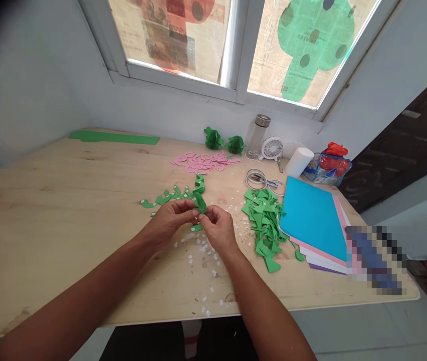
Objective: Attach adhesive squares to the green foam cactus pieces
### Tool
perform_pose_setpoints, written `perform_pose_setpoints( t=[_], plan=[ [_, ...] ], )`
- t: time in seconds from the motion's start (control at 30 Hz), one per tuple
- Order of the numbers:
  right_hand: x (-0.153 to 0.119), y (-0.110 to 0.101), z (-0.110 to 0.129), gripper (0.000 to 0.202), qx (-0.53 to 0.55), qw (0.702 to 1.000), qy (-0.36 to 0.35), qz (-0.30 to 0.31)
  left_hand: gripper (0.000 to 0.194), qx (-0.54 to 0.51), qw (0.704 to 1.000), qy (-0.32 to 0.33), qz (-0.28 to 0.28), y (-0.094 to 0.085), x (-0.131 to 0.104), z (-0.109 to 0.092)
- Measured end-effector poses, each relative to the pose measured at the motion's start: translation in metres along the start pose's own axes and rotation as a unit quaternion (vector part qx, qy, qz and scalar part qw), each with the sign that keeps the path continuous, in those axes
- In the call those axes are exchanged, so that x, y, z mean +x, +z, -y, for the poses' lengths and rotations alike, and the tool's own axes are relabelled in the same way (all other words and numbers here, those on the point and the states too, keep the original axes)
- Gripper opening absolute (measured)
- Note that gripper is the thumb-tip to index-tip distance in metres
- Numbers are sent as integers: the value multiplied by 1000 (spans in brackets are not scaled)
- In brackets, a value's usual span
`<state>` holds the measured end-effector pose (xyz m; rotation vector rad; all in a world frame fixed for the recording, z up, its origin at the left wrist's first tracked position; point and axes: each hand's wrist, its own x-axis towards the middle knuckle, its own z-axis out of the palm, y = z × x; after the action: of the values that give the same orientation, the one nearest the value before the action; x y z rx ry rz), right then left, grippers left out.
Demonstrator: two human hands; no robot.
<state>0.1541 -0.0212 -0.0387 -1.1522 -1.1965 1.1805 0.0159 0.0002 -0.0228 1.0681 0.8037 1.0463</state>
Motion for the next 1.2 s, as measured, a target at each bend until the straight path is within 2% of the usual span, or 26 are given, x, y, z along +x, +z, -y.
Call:
perform_pose_setpoints(
  t=[0.27, 0.57, 0.9, 1.2],
  plan=[
    [2, -2, -5, 16, 9, 1000, -13, -9, 29, 0, 1000, -8, -25, -3, 2, 7],
    [1, -3, -5, 20, 30, 999, -30, 1, 24, 6, 1000, 7, -14, -5, 3, 5],
    [0, -2, 1, 21, 52, 998, -43, 5, 24, -34, 999, -23, -10, -2, -2, -10],
    [-2, -2, 4, 23, 34, 999, -39, 6, 23, 19, 1000, 1, -24, -3, 0, -6]
  ],
)
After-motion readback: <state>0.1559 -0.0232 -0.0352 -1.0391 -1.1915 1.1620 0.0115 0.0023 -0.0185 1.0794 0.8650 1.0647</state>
